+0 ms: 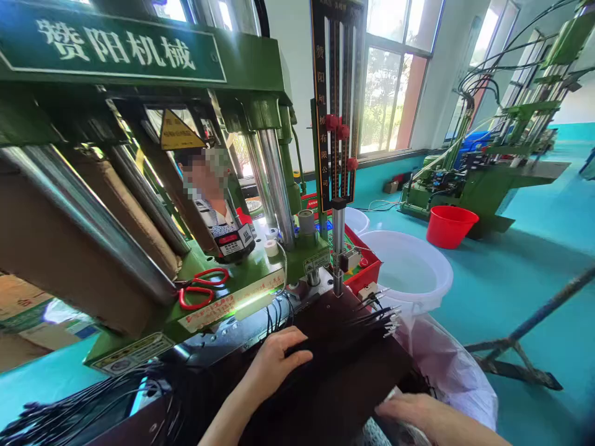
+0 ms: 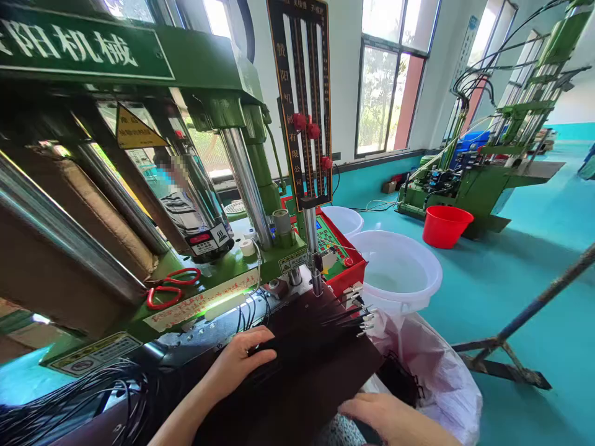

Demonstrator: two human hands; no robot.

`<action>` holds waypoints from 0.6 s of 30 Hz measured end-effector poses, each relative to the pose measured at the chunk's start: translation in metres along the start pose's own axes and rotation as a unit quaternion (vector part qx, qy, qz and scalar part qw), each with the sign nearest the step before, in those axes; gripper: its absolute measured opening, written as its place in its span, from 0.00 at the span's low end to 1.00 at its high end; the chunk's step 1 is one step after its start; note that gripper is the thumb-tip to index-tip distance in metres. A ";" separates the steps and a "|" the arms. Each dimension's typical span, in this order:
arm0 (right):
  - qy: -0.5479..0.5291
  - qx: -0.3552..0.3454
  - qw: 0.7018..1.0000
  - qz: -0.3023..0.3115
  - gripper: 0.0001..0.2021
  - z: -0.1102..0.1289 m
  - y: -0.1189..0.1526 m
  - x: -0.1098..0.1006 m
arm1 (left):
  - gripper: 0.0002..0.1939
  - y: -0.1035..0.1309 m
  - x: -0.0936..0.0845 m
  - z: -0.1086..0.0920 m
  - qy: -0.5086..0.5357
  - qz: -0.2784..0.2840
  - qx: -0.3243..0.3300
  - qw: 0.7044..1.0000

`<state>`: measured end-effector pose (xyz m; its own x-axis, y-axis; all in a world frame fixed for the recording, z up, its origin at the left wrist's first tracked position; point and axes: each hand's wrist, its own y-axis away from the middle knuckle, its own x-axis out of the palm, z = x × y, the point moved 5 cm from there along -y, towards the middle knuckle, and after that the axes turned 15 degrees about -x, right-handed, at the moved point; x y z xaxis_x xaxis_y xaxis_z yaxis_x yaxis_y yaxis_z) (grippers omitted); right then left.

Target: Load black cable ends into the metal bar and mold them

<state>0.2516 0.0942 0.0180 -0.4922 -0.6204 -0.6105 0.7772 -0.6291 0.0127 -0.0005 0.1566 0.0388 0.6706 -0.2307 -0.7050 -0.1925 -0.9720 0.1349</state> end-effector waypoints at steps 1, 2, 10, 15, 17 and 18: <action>-0.021 -0.012 1.000 0.003 0.23 0.009 -0.005 -0.001 | 0.14 0.001 -0.005 -0.001 0.027 0.003 0.001 1.000; -0.043 -0.023 0.999 -0.002 0.21 0.016 -0.011 -0.001 | 0.15 0.001 -0.009 -0.002 0.044 0.005 -0.002 0.999; -0.476 -0.126 0.858 -0.144 0.11 0.019 -0.084 0.031 | 0.15 0.006 -0.025 0.004 0.036 -0.090 -0.052 0.994; -0.649 -0.183 0.708 -0.210 0.26 0.031 -0.125 0.018 | 0.17 0.014 -0.024 0.008 0.060 -0.131 -0.068 0.987; -0.661 -0.220 0.668 -0.262 0.24 0.035 -0.132 -0.003 | 0.19 0.016 -0.017 0.011 0.060 -0.101 -0.095 0.988; -0.661 -0.231 0.656 -0.283 0.21 0.035 -0.133 -0.014 | 0.20 0.017 -0.012 0.013 0.056 -0.089 -0.111 0.988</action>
<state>0.1412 0.1700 0.0526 -0.4257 -0.4056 0.8089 0.2095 -0.9138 -0.3480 -0.0212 0.1437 0.0401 0.7572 -0.0474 -0.6515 0.0887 -0.9807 0.1744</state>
